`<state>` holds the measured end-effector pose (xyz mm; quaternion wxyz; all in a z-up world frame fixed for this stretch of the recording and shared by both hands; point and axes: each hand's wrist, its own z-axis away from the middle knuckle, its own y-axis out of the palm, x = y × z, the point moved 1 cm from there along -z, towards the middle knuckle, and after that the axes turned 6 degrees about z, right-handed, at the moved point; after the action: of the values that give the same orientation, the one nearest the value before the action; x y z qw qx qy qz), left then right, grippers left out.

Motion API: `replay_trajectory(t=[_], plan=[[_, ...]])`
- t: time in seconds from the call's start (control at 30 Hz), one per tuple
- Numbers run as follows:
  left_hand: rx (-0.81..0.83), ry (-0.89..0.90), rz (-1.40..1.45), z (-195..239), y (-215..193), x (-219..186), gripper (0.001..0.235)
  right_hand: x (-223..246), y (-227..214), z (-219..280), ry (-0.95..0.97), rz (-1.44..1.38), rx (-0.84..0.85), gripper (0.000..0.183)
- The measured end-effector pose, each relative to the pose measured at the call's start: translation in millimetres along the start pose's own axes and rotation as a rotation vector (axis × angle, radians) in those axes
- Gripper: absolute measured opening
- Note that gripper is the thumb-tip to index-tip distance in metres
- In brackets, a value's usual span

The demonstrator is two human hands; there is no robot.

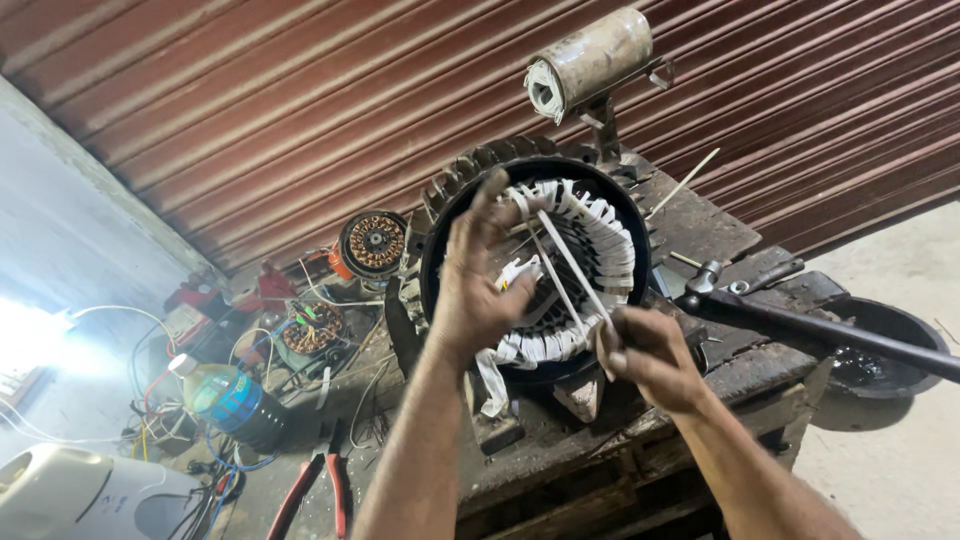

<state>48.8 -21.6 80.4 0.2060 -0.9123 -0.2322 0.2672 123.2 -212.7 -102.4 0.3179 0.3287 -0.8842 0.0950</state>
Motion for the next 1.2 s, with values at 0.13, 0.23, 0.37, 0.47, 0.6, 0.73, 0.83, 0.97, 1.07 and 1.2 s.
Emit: replay_trajectory(t=[0.13, 0.23, 0.37, 0.47, 0.6, 0.73, 0.83, 0.97, 1.07, 1.2], plan=[[-0.067, -0.142, 0.244, -24.0, -10.1, 3.0, 0.100, 9.8, 6.4, 13.0, 0.008, 0.175, -0.026, 0.024], [-0.045, -0.191, 0.146, -30.7, -8.1, 6.3, 0.099, 24.1, 19.7, 17.9, 0.229, -0.268, 0.002, 0.029], [-0.070, -0.238, 0.144, -29.9, -3.9, 17.9, 0.098, 57.5, 29.4, 10.8, -0.103, -0.031, -0.014, 0.030], [-0.191, -0.175, -0.020, -27.1, 4.8, 29.2, 0.094, 79.7, 33.3, 8.3, -0.344, -0.075, -0.017, 0.034], [-0.404, 0.007, -0.303, -30.1, 23.0, 42.8, 0.094, 81.7, 38.3, 8.2, -0.132, -0.234, -0.007, 0.028], [-0.479, 0.053, -0.641, -27.8, 34.0, 52.0, 0.085, 67.1, 34.3, 24.2, -0.165, -0.298, -0.027, 0.027], [-0.509, 0.065, -0.529, -25.2, 33.9, 54.8, 0.079, 53.9, 33.4, 46.8, 0.059, -0.545, -0.019, 0.024], [-0.433, 0.072, -0.651, -21.6, 25.7, 47.8, 0.060, 41.3, 37.5, 70.7, 0.174, -0.585, -0.235, 0.022], [-0.337, 0.179, -0.751, -17.6, 18.3, 39.1, 0.055, 32.5, 40.5, 77.7, 0.162, -0.614, -0.313, 0.023], [-0.245, 0.144, -0.881, -14.0, 18.1, 41.6, 0.052, 24.0, 49.2, 84.6, 0.192, -0.571, -0.339, 0.024]])
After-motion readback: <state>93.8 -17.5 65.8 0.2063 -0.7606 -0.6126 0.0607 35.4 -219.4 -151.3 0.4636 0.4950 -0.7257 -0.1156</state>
